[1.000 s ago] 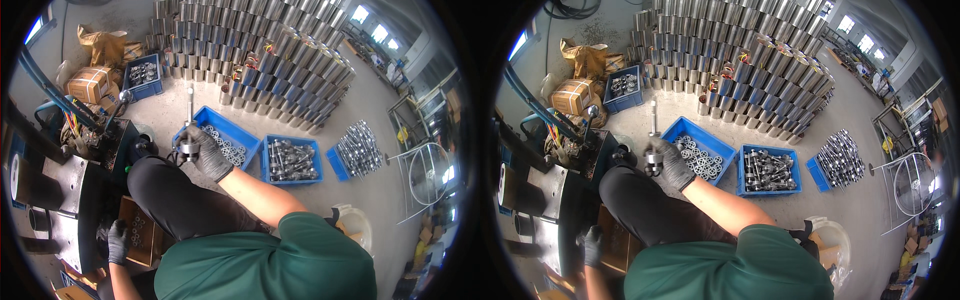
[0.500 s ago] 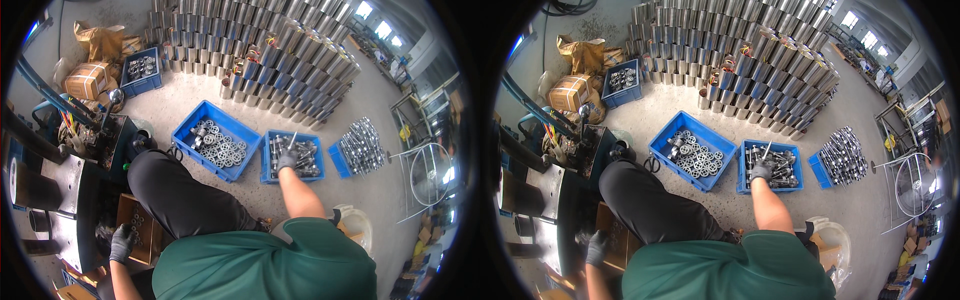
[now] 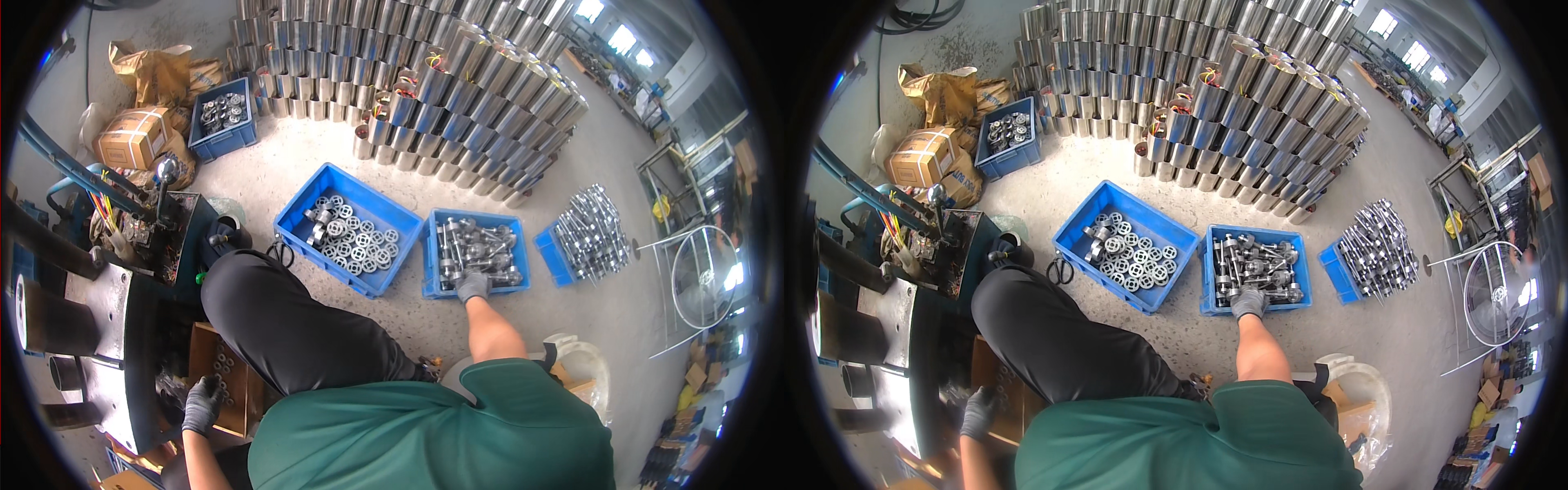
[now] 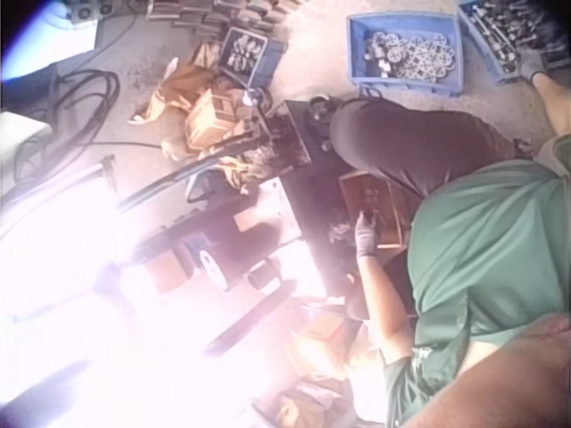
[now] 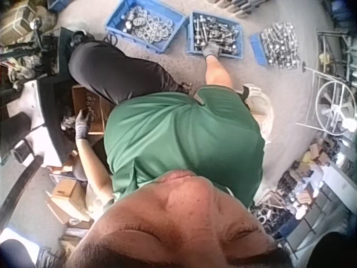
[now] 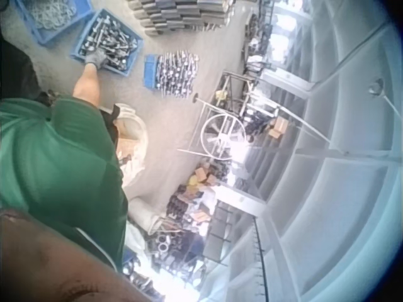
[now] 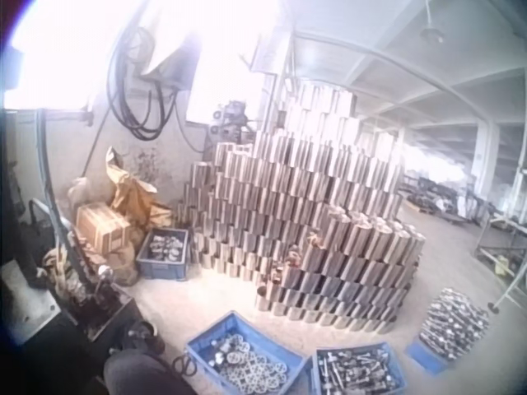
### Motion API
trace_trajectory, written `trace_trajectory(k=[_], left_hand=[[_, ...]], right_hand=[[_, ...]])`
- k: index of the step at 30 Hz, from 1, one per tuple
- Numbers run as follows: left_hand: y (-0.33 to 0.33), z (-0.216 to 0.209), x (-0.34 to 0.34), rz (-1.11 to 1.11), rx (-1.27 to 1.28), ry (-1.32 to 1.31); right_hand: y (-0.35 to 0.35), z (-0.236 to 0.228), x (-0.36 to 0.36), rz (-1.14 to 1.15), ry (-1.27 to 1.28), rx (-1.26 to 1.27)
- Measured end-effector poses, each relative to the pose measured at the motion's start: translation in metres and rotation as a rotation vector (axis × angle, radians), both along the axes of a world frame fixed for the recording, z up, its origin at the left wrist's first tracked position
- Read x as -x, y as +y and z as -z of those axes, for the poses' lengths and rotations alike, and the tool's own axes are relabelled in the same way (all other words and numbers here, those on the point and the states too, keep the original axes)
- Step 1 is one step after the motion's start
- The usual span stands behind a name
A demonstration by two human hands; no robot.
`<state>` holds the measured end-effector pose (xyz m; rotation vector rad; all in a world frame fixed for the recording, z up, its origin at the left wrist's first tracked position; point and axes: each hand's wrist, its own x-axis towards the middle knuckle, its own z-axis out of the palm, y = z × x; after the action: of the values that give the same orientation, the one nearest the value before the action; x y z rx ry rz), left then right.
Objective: The worker is using a mechanical press machine to assemble small metal rings onto metal rods.
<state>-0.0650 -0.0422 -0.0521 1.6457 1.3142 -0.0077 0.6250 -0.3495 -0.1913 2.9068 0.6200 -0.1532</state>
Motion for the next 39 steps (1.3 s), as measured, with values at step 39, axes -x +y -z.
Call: trace_trajectory(k=[39], left_hand=[[0.002,-0.129,-0.027,-0.191,-0.657,-0.202]], right_hand=[[0.549,-0.177,0.387,-2.128,0.362,0.385]])
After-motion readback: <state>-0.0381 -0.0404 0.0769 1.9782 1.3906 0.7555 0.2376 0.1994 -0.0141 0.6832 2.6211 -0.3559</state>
